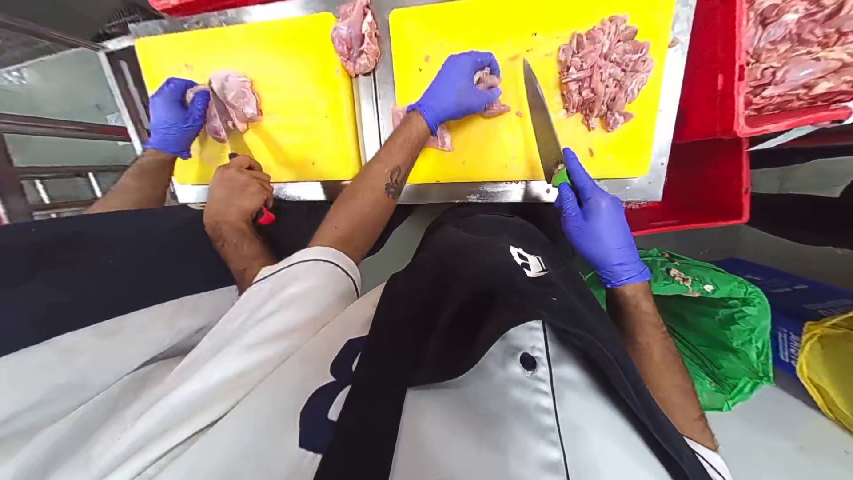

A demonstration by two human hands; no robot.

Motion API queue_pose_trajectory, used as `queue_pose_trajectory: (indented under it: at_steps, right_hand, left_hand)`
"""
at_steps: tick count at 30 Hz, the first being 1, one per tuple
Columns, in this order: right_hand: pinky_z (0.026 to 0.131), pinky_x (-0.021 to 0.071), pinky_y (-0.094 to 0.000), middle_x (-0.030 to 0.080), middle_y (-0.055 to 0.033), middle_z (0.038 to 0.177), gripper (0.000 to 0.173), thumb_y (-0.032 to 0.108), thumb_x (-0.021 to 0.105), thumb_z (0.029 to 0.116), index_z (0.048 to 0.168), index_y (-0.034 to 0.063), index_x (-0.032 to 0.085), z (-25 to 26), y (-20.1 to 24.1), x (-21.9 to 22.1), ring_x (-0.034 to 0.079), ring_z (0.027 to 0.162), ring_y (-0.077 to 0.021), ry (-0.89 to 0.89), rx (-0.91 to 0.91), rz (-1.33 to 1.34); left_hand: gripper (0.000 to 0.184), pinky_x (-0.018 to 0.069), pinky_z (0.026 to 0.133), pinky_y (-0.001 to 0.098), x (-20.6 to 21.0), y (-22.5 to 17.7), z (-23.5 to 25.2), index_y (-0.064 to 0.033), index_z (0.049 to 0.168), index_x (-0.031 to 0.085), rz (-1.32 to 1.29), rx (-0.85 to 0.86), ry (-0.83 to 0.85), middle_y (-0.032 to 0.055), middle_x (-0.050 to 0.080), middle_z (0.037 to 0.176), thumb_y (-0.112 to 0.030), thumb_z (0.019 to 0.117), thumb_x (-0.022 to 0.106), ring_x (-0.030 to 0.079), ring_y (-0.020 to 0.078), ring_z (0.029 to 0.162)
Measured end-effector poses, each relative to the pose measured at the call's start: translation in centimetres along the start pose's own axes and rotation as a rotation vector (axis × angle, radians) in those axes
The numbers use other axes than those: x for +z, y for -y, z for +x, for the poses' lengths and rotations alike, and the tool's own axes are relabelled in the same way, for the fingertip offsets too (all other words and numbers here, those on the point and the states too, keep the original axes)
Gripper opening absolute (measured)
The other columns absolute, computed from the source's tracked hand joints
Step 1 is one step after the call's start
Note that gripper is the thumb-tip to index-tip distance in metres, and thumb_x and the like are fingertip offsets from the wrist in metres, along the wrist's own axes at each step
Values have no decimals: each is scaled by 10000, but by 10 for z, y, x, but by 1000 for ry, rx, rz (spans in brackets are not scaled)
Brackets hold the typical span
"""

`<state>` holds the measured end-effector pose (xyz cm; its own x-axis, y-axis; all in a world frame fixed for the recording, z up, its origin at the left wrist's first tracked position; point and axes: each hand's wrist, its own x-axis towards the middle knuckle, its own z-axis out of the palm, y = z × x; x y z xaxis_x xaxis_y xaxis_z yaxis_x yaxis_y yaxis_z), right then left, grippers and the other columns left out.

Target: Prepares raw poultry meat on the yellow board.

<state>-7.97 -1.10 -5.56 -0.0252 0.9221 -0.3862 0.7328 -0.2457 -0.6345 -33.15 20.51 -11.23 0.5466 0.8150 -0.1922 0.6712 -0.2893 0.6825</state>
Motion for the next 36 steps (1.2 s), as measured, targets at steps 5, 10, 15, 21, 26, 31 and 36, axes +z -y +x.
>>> queue_pose_trajectory:
  at_steps: [5,10,15,21,26,31,36]
  right_hand:
    - [695,552,-545,707,-161,875,518,278,353,1089,1605,231,371,-19,18,17,698,778,-352,30,-87,-260]
    - [727,560,-560,704,-169,908,532,262,382,1098,1626,241,315,23,28,42,696,800,-358,28,-68,-163]
    - [534,546,-524,685,-139,817,525,265,425,1104,1618,299,324,74,24,48,646,599,-300,-30,-84,35]
    - [545,531,-471,674,-121,884,531,258,407,1103,1626,265,315,67,2,13,607,607,-251,-145,-10,149]
    - [499,534,-372,659,-69,867,524,281,404,1105,1622,298,324,59,-5,-3,569,536,-168,-159,19,318]
    - [471,516,-311,672,-45,867,511,263,402,1102,1609,227,359,48,-1,-4,571,528,-130,-165,12,390]
    - [426,481,-277,656,-43,848,516,241,398,1107,1613,156,344,38,-3,-7,538,499,-121,-201,12,476]
  left_hand:
    - [238,532,990,426,40,-3,-25,-50,1073,736,82,58,-190,136,709,1105,-193,909,640,672,273,1105]
    - [249,523,991,439,44,-1,-27,-49,1090,736,152,71,-195,144,707,1139,-189,922,618,662,302,1124]
    - [241,532,996,433,35,0,-26,-31,1099,732,45,37,-167,148,712,1134,-184,930,653,673,275,1111]
    - [294,571,886,399,-5,7,-11,-36,1166,702,-282,-148,-156,125,720,1081,-209,929,691,692,189,974]
    - [318,525,1021,523,27,-31,-26,-64,1149,726,304,185,264,168,665,1184,-50,832,741,633,345,1160]
    - [367,566,914,474,6,-57,-22,-60,1100,750,68,369,663,92,749,1052,31,753,825,707,231,976]
    - [503,575,985,458,-59,-38,57,-29,1334,629,-372,-25,-308,177,652,1298,-159,872,779,676,264,1123]
